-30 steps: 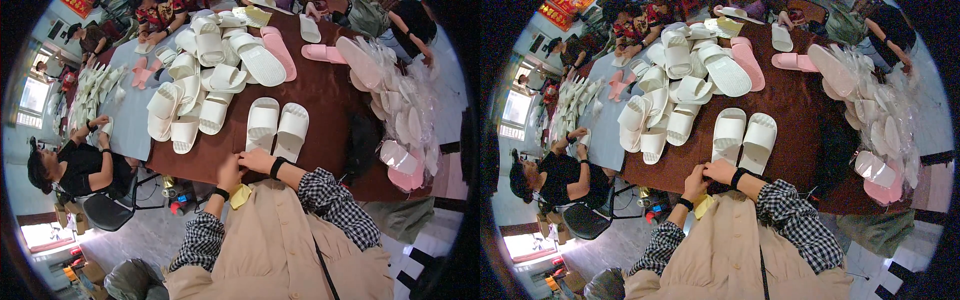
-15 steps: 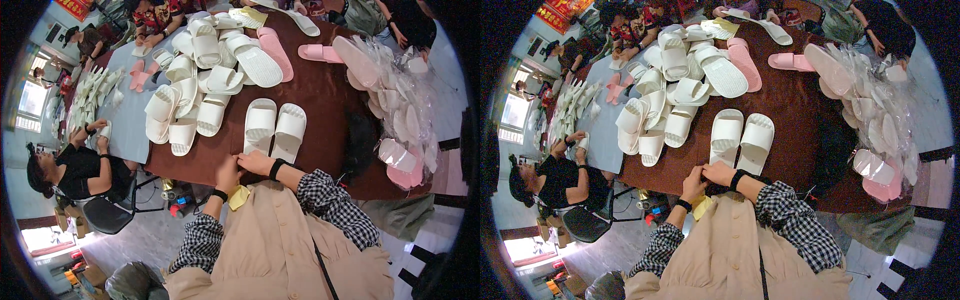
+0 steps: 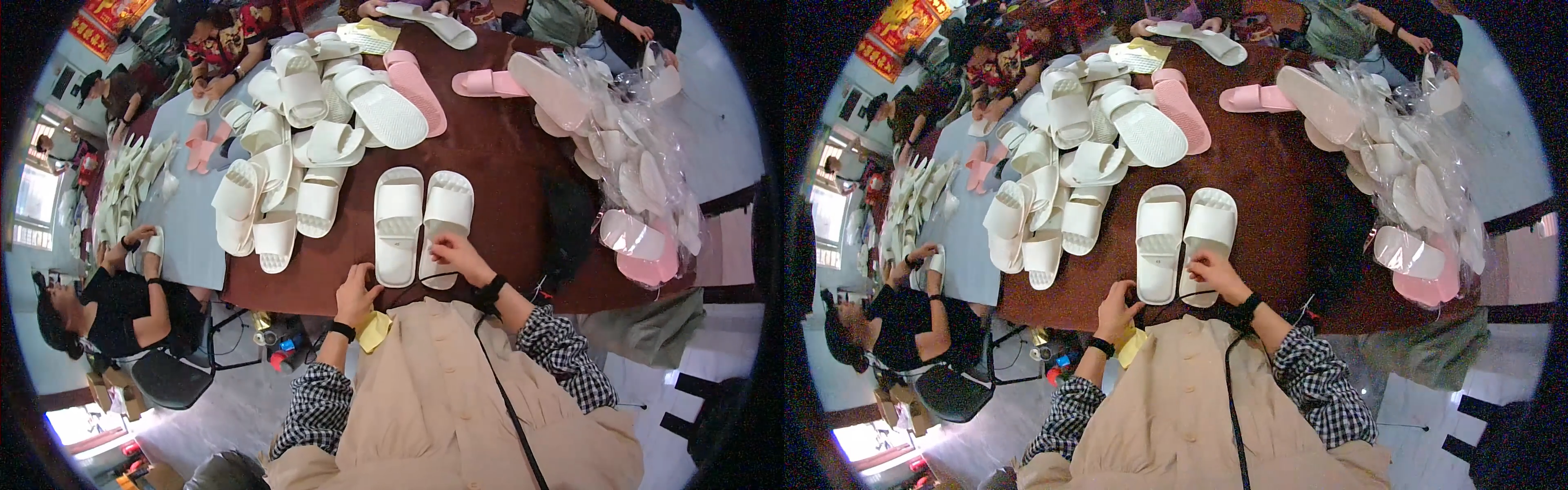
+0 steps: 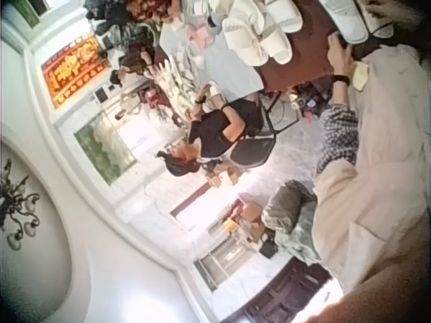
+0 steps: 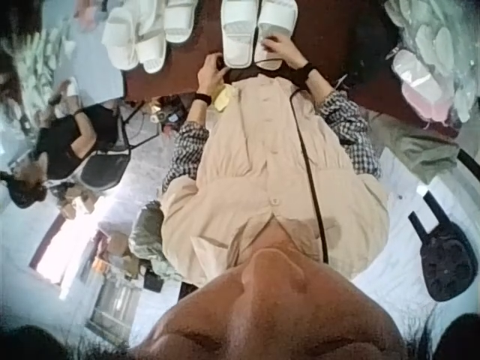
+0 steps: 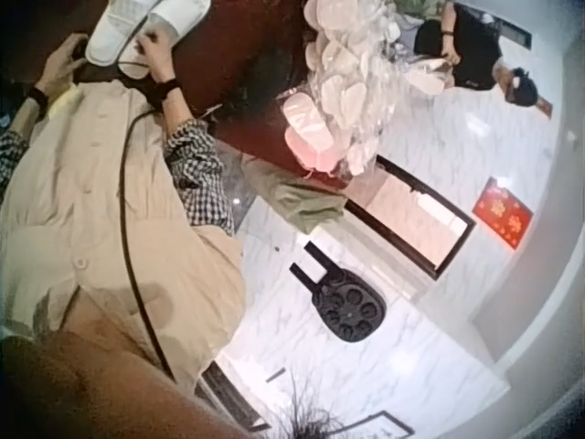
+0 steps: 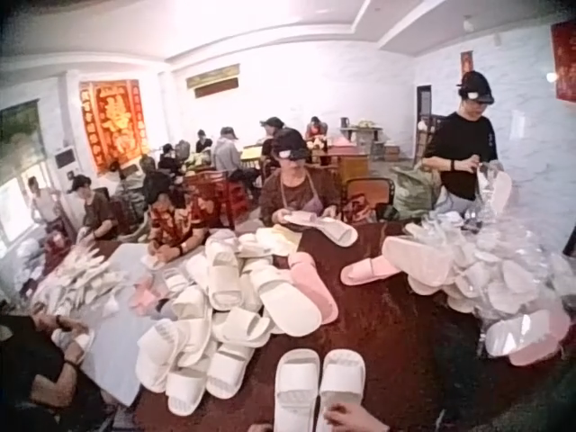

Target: Manually assembling or inspecting white slippers by applying adhesive labels and checking components.

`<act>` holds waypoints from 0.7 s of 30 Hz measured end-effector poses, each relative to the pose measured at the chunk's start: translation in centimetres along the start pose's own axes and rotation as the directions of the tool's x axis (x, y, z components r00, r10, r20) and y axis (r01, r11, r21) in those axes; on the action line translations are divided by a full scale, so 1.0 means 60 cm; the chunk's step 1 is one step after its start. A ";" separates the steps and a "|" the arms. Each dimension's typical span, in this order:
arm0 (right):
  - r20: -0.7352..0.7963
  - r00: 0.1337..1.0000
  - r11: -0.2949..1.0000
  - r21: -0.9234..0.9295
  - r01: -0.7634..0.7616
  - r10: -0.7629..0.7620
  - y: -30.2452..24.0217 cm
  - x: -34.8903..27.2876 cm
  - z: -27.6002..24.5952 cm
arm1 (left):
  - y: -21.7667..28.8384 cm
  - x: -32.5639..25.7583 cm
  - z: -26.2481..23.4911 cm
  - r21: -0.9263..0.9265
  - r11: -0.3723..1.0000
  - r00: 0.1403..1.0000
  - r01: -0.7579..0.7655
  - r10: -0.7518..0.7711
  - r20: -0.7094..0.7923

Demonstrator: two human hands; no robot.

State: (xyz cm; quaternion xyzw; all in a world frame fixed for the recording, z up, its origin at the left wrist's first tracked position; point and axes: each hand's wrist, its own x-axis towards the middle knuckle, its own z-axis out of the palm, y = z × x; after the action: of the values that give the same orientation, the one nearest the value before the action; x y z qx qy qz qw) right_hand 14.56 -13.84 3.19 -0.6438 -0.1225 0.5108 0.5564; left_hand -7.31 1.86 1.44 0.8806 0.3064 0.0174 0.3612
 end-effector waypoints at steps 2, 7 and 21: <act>-0.043 0.999 0.999 0.036 -0.009 0.010 0.000 -0.010 -0.026 | 0.001 0.001 -0.002 -0.033 0.999 0.999 -0.033 0.033 -0.009; -0.164 0.986 0.997 0.074 0.008 0.004 0.016 -0.021 -0.053 | -0.012 0.019 -0.013 -0.096 0.991 0.995 -0.098 0.099 0.010; -0.334 0.916 0.960 -0.241 0.142 -0.220 0.060 -0.001 -0.037 | 0.136 0.128 0.065 -0.267 0.936 0.955 -0.230 0.270 0.125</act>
State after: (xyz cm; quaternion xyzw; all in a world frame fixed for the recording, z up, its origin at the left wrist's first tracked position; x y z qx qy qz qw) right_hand 14.83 -16.46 -0.10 -0.7671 -0.1322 0.3152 0.5429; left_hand 4.19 -0.86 2.37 0.8585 0.1572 0.0311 0.4872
